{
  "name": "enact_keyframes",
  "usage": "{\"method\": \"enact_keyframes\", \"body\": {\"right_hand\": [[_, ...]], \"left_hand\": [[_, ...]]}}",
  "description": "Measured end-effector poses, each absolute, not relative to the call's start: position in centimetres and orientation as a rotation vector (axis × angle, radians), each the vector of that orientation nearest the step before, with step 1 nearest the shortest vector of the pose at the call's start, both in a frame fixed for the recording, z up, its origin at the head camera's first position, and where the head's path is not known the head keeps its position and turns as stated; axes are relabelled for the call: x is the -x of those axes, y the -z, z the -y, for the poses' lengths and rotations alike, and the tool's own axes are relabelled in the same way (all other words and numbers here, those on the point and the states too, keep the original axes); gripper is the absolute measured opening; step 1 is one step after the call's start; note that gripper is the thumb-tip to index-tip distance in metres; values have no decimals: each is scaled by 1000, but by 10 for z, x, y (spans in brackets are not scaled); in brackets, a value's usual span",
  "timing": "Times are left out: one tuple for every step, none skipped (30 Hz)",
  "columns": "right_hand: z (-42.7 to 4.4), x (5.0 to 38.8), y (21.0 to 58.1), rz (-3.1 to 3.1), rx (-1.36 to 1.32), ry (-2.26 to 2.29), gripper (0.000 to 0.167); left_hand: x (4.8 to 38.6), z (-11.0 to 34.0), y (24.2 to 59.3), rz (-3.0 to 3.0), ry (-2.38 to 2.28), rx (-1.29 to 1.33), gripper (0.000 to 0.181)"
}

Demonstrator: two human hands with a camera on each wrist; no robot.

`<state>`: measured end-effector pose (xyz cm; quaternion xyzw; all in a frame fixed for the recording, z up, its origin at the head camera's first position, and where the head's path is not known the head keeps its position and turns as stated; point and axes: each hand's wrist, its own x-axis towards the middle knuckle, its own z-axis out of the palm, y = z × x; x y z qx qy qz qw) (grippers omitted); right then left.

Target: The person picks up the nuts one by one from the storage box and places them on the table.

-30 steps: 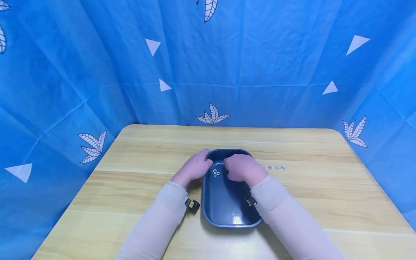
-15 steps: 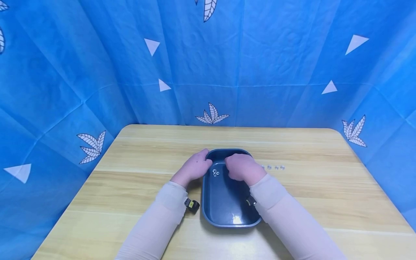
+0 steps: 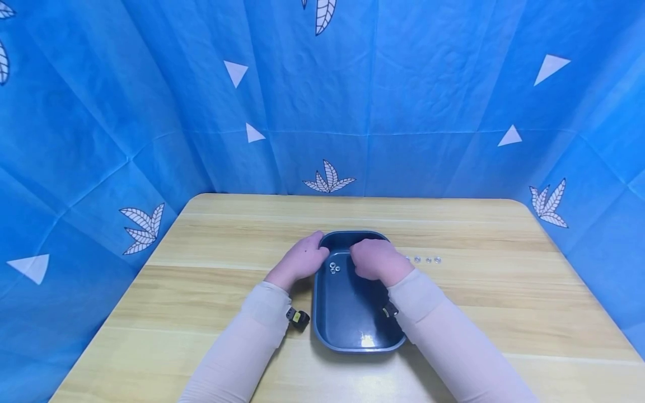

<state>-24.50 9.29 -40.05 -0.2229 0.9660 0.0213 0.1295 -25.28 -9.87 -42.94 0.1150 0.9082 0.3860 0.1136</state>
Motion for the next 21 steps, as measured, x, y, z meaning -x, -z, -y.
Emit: {"method": "enact_keyframes", "body": {"right_hand": [[-93, 245, 400, -2808, 652, -64, 8], [-93, 245, 400, -2808, 653, -68, 8], [-93, 245, 400, -2806, 656, -67, 8], [-93, 245, 400, -2806, 660, -70, 8], [-93, 245, 400, -2805, 665, -72, 8], [-93, 245, 400, -2803, 670, -75, 7], [-94, 245, 400, -2802, 676, -81, 7], [-94, 245, 400, -2800, 680, -83, 8], [-94, 245, 400, -2800, 687, -85, 8], [-94, 245, 401, -2800, 691, -90, 9], [-94, 246, 401, -2798, 696, -93, 9], [-94, 246, 401, -2796, 699, -96, 10], [-94, 246, 402, -2795, 700, -98, 11], [-95, 246, 402, -2793, 703, -100, 12], [-95, 246, 402, -2792, 704, -102, 13], [-95, 247, 403, -2790, 707, -106, 14], [-95, 247, 403, -2789, 709, -107, 14], [-95, 247, 403, -2789, 711, -112, 14], [-95, 247, 404, -2788, 713, -118, 15], [-95, 247, 404, -2787, 716, -122, 15], [-95, 247, 404, -2785, 716, -127, 15]], "left_hand": [[253, 99, 430, -2664, -1132, -337, 28], [253, 99, 430, -2663, -1132, -337, 28], [254, 99, 431, -2663, -1132, -337, 28], [254, 99, 431, -2662, -1133, -337, 28], [254, 99, 431, -2663, -1132, -337, 28], [254, 99, 431, -2663, -1131, -337, 28], [254, 99, 431, -2663, -1131, -336, 28], [254, 99, 431, -2664, -1130, -336, 28], [254, 98, 430, -2665, -1128, -336, 27], [254, 98, 430, -2664, -1128, -335, 27], [254, 98, 430, -2664, -1128, -335, 27], [253, 98, 430, -2660, -1129, -334, 26], [253, 98, 429, -2656, -1132, -332, 26], [253, 99, 429, -2653, -1133, -330, 25], [253, 99, 429, -2649, -1136, -327, 25], [252, 99, 429, -2645, -1139, -324, 25], [252, 99, 429, -2643, -1140, -320, 26], [252, 99, 429, -2641, -1141, -317, 26], [252, 99, 429, -2640, -1142, -315, 27], [252, 99, 429, -2638, -1144, -310, 28], [252, 99, 429, -2636, -1146, -306, 28]]}}
